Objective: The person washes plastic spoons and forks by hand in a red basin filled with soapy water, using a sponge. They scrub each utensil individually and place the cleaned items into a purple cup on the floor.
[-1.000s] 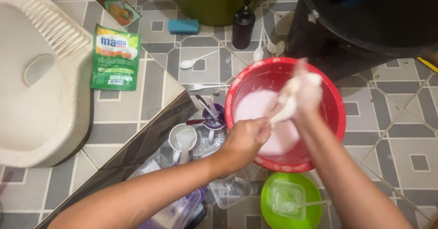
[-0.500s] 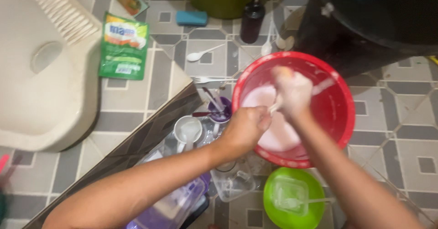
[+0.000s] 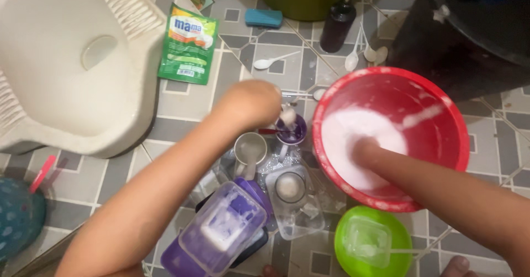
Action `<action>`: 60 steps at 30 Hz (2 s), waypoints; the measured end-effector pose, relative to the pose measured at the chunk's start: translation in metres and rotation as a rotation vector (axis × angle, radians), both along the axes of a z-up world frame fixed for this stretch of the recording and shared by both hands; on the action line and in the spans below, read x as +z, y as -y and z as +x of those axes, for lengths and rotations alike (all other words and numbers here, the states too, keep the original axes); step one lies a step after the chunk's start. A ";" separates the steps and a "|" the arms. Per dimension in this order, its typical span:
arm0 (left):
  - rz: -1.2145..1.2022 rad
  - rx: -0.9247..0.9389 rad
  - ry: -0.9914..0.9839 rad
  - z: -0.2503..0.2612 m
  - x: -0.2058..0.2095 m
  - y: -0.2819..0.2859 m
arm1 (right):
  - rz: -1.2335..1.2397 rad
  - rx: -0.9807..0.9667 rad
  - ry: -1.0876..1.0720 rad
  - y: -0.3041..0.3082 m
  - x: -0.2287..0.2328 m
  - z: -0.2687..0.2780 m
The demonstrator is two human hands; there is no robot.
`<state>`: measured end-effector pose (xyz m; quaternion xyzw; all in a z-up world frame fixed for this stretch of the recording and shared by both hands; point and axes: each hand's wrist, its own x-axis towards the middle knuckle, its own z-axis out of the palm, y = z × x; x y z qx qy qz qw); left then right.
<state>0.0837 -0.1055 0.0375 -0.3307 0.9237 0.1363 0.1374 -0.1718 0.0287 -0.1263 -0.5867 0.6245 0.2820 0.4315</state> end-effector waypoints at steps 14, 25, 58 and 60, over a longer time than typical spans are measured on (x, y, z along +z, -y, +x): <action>-0.323 -0.001 0.242 -0.079 -0.080 -0.036 | 0.198 -0.187 0.066 -0.068 0.033 -0.080; -0.238 -0.169 -0.277 -0.241 -0.224 0.058 | 0.229 -0.119 0.172 -0.062 0.021 -0.098; 1.525 0.538 -0.951 -0.172 -0.073 0.041 | -0.366 -0.512 0.668 0.027 0.139 -0.098; 1.525 0.470 -0.917 -0.157 -0.069 0.014 | -0.639 -0.789 0.859 0.002 0.164 -0.103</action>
